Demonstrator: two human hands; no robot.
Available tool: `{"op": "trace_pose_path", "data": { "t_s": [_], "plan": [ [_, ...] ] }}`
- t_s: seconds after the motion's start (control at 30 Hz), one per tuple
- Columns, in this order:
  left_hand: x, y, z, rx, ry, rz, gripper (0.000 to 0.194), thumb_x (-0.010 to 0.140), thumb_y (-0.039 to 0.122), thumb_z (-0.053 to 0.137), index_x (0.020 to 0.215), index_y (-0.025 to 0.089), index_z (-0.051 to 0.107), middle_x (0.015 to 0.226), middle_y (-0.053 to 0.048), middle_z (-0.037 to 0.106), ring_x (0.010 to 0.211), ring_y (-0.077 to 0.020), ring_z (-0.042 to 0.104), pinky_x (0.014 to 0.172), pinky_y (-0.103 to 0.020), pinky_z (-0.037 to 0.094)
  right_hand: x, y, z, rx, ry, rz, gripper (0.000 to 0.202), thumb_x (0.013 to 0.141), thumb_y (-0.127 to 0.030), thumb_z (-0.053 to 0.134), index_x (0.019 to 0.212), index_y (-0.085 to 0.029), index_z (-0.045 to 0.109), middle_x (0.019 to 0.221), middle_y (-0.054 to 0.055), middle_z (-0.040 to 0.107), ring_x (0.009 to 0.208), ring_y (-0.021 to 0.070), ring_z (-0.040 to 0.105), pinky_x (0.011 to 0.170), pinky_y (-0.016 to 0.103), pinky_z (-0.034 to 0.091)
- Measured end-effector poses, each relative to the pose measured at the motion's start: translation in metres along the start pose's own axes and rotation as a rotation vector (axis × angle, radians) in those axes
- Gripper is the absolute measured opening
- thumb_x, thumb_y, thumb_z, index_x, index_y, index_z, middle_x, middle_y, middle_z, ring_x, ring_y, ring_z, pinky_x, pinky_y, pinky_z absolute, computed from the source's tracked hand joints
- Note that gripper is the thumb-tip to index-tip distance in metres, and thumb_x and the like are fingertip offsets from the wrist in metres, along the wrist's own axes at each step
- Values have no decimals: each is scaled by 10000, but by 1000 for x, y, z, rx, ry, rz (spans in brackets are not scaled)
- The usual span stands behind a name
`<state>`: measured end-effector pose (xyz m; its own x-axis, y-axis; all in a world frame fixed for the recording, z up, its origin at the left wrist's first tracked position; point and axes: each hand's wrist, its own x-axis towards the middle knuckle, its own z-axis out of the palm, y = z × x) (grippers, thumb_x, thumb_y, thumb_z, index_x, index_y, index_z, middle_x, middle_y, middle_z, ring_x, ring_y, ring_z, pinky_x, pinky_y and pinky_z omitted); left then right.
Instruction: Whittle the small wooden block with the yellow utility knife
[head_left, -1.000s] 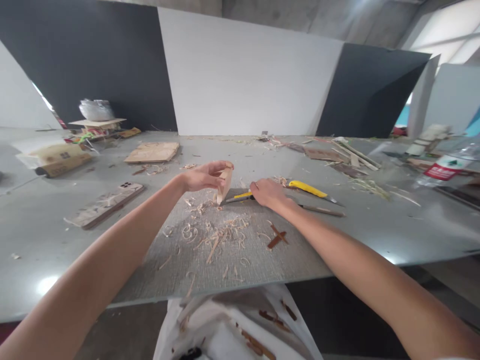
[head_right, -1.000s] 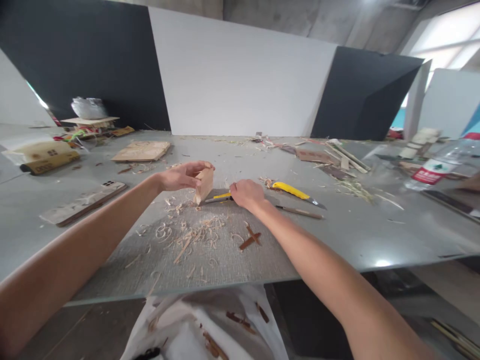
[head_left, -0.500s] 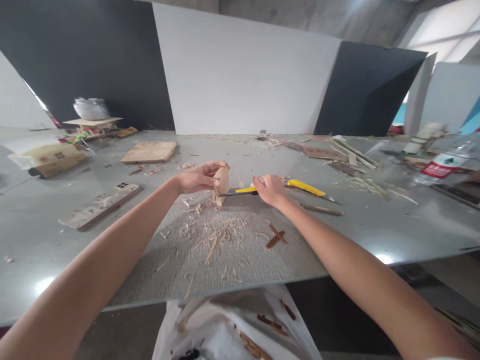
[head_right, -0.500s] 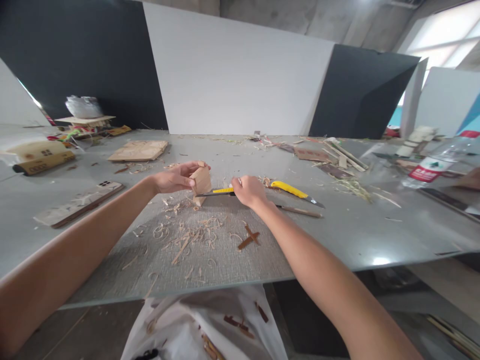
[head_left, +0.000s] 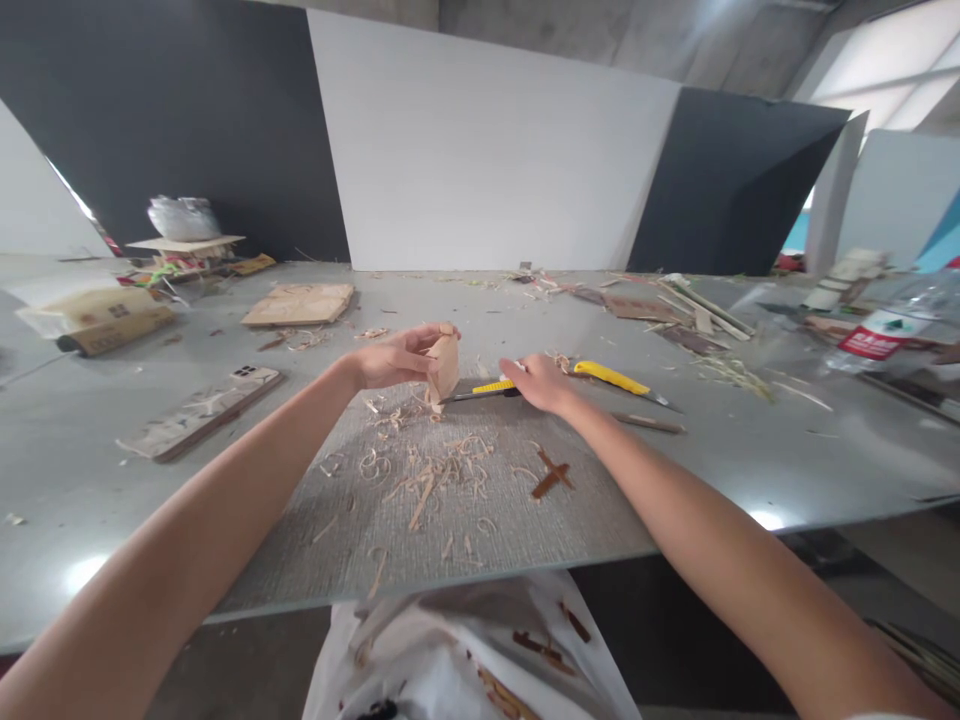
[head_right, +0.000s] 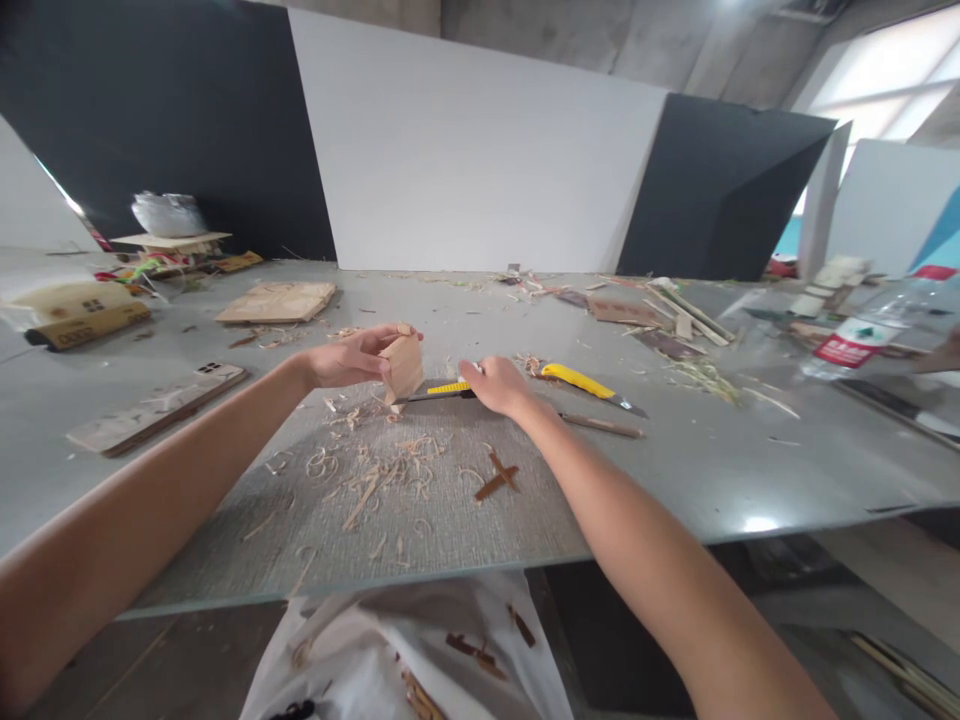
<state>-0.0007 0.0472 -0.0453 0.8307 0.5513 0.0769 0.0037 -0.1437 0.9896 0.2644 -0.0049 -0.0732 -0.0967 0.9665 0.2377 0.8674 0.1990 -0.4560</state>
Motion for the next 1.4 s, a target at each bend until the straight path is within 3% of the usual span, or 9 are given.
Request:
{"op": "trace_pose_path", "data": {
  "t_s": [0.1, 0.23, 0.3, 0.5, 0.63, 0.83, 1.0, 1.17, 1.4],
  "plan": [
    [-2, 2, 0, -35, -4, 4, 656, 716, 200, 648, 1317, 301, 406, 1343, -85, 432, 1138, -254, 488, 885, -383, 444, 1, 7, -11, 328, -123, 37, 561, 834, -632, 301, 515, -195, 450, 455, 12, 441, 462, 137, 430, 512, 272, 312],
    [-4, 0, 1, -35, 27, -28, 828, 678, 152, 650, 1391, 356, 280, 1453, -65, 307, 1239, -269, 413, 928, -386, 424, 4, 14, -26, 868, -150, 104, 585, 808, -696, 211, 744, -202, 518, 531, -18, 419, 430, 121, 347, 518, 285, 368],
    [-2, -3, 3, -28, 28, -63, 882, 670, 139, 652, 1402, 390, 227, 1496, -45, 232, 1279, -267, 370, 945, -377, 413, 5, 16, -29, 1006, -164, 125, 539, 803, -681, 258, 843, -209, 514, 566, -29, 400, 441, 120, 336, 529, 287, 386],
    [6, -10, 9, 68, -3, -99, 843, 688, 173, 630, 1408, 350, 229, 1441, -92, 332, 1215, -269, 437, 911, -369, 418, 8, 12, -24, 1142, 14, 143, 293, 734, -470, 542, 869, -227, 447, 708, -21, 479, 565, 118, 456, 581, 267, 421],
    [10, 6, 18, 341, 92, -19, 759, 692, 155, 578, 1386, 291, 300, 1294, -105, 471, 1061, -265, 511, 774, -326, 441, 10, 13, -18, 1145, 121, 136, 380, 622, -318, 683, 862, -233, 402, 788, -12, 584, 685, 129, 544, 596, 244, 407],
    [14, 22, 33, 699, 153, 85, 537, 675, 132, 546, 1210, 179, 516, 1115, -91, 569, 924, -202, 530, 662, -253, 408, 11, 15, -16, 1181, 82, 139, 329, 651, -284, 657, 864, -231, 412, 737, -19, 600, 589, 119, 522, 494, 226, 369],
    [15, 11, 31, 567, 196, 55, 504, 728, 220, 575, 1225, 169, 506, 1116, -99, 587, 934, -187, 550, 698, -250, 432, 12, 12, -21, 1416, -43, 167, 216, 793, -426, 514, 845, -219, 481, 673, 8, 553, 563, 135, 512, 493, 254, 409],
    [16, -8, 27, 448, 223, 18, 531, 728, 319, 624, 1227, 177, 509, 1071, -93, 613, 882, -174, 567, 686, -255, 441, 13, 13, -20, 1417, 43, 216, 94, 816, -292, 527, 799, -219, 469, 662, -21, 529, 565, 103, 506, 524, 216, 421],
    [17, -22, 24, 459, 273, -50, 403, 703, 336, 646, 1042, 121, 610, 947, -97, 635, 814, -169, 564, 666, -270, 441, 1, 0, -26, 1348, -139, 137, 477, 829, -687, 310, 754, -236, 447, 479, -82, 292, 350, 74, 166, 330, 221, 160]
  ]
}}
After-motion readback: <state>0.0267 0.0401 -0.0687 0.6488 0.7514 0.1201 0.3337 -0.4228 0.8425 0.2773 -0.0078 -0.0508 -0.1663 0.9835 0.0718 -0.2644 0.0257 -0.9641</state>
